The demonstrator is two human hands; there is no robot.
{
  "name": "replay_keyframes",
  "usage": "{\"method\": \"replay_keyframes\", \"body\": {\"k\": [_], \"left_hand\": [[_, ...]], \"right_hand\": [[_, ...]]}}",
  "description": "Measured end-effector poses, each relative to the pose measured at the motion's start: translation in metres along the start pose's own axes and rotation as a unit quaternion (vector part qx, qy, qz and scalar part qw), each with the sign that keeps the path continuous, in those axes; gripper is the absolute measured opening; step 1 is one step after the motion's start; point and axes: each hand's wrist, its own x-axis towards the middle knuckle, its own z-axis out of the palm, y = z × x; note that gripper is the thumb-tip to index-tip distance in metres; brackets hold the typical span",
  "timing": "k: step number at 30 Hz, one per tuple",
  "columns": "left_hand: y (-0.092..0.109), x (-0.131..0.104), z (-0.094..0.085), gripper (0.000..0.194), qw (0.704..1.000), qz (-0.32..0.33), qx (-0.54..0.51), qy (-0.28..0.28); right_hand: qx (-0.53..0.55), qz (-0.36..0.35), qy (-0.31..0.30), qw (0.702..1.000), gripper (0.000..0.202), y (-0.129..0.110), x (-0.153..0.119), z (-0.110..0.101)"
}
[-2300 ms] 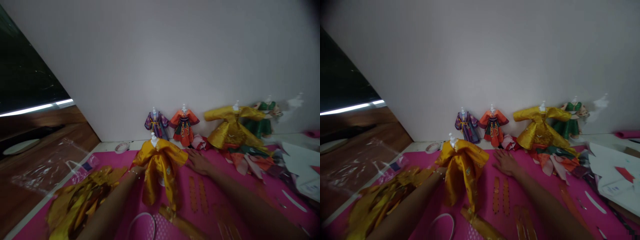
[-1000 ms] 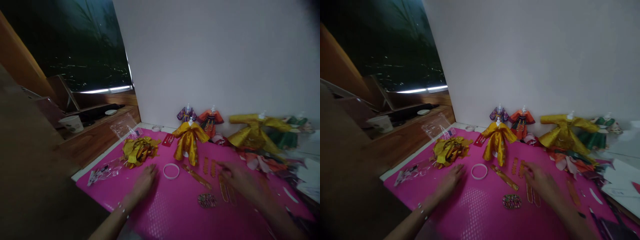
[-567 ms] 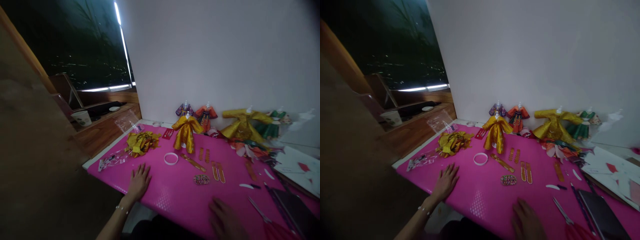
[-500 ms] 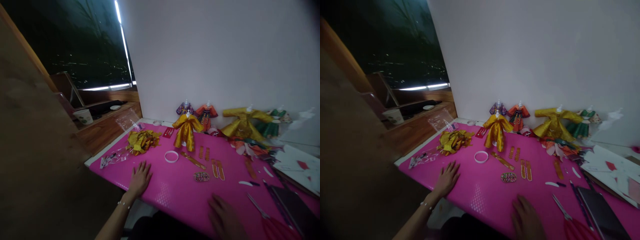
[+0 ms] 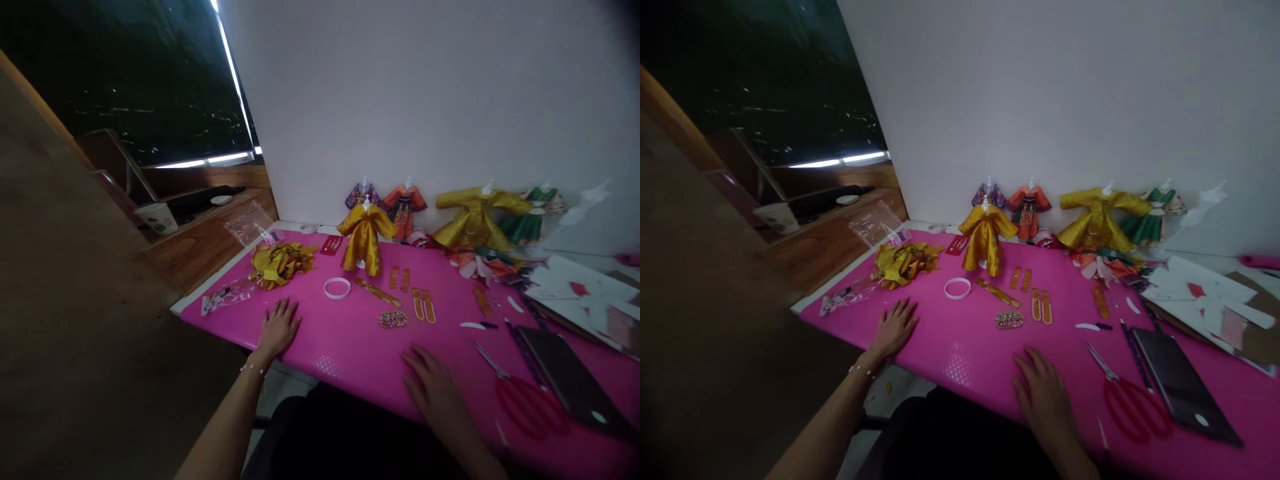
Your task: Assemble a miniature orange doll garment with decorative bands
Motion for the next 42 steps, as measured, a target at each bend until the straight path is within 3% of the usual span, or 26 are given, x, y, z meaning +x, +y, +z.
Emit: {"method": "replay_keyframes", "body": {"k": [27, 42], "left_hand": [[-0.002, 0.001, 0.004, 0.052, 1.0, -0.001, -0.013, 0.005], [-0.001, 0.007, 0.003, 0.049, 1.0, -0.011, -0.02, -0.012]], "right_hand": [[-0.008, 0.002, -0.021, 1.0, 0.046, -0.007, 0.002, -0.009], [-0.019, -0.012, 0.007, 1.0, 0.039, -0.011, 0.007, -0.01]]}}
